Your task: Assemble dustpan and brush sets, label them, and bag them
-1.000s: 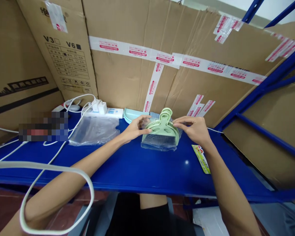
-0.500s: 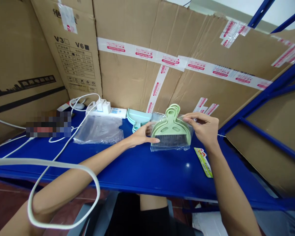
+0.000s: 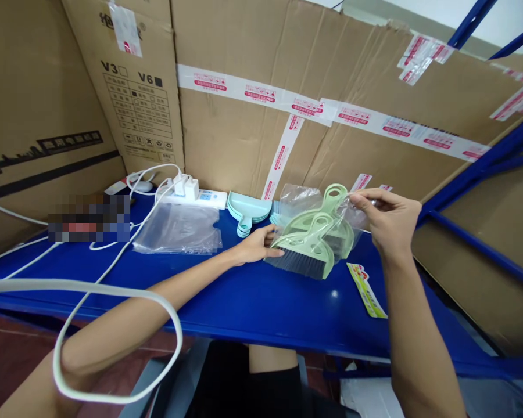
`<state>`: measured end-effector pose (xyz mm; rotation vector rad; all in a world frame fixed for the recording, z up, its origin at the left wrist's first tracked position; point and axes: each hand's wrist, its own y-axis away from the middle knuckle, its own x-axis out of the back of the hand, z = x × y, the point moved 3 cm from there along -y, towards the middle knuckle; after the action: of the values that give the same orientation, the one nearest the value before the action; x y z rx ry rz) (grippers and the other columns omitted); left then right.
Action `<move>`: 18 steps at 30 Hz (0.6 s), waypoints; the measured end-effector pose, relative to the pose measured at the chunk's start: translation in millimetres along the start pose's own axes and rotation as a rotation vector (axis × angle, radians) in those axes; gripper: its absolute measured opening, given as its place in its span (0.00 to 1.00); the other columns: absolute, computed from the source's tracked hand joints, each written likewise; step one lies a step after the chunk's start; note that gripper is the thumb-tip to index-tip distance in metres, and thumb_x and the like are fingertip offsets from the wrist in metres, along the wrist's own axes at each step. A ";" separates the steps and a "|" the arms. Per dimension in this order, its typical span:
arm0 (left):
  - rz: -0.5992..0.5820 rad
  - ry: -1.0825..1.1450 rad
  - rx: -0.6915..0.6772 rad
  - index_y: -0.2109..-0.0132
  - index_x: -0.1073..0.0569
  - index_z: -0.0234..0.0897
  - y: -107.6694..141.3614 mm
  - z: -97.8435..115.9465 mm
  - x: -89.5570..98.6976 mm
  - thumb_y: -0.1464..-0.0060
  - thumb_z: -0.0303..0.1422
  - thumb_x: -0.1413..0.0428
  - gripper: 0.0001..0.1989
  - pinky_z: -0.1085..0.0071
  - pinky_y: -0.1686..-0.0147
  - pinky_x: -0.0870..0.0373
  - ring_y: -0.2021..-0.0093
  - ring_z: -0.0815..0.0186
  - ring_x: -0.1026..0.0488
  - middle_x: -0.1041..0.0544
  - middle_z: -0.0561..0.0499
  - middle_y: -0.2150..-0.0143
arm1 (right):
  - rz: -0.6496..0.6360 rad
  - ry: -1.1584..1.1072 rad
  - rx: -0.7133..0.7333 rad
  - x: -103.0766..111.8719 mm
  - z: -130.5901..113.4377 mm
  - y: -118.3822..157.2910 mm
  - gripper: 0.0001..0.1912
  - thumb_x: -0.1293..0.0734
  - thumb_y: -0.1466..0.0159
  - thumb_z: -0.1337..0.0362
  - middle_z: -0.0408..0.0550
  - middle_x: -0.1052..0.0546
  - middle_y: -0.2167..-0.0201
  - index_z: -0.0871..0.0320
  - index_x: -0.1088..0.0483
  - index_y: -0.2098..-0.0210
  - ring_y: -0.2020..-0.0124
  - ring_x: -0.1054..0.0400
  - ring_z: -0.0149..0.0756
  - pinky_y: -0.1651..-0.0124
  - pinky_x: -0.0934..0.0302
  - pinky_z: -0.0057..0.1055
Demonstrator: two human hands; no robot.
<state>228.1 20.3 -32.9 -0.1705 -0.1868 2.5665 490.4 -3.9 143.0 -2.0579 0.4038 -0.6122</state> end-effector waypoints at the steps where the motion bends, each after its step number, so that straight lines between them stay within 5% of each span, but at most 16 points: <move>1: 0.004 0.004 -0.004 0.39 0.27 0.35 0.1 0.4 0.0 0.54 0.32 0.23 0.37 0.57 0.47 0.22 0.47 0.53 0.18 0.16 0.41 0.46 | 0.003 0.001 0.001 1.4 0.1 -1.8 0.08 0.18 0.40 0.55 0.43 0.17 0.72 0.51 0.15 0.67 0.73 0.28 0.36 0.70 0.35 0.34; 12: -0.011 0.115 -0.061 0.35 0.27 0.38 2.6 4.2 -7.9 0.56 0.31 0.22 0.42 0.52 0.34 0.30 0.37 0.51 0.23 0.20 0.41 0.40 | -0.009 -0.117 -0.017 -1.0 -11.7 -9.0 0.10 0.17 0.42 0.54 0.44 0.17 0.72 0.51 0.16 0.68 0.73 0.26 0.38 0.69 0.31 0.36; 18: 0.021 0.089 -0.022 0.39 0.23 0.36 5.1 7.8 -9.1 0.57 0.32 0.21 0.39 0.56 0.39 0.28 0.44 0.54 0.20 0.17 0.44 0.47 | -0.116 -0.097 0.053 6.6 -37.4 3.1 0.07 0.17 0.39 0.55 0.45 0.15 0.67 0.49 0.15 0.67 0.67 0.22 0.42 0.62 0.27 0.40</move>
<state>231.8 10.3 -25.4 -0.2955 -0.1800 2.5725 474.5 -34.6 159.0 -2.0613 0.2106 -0.5837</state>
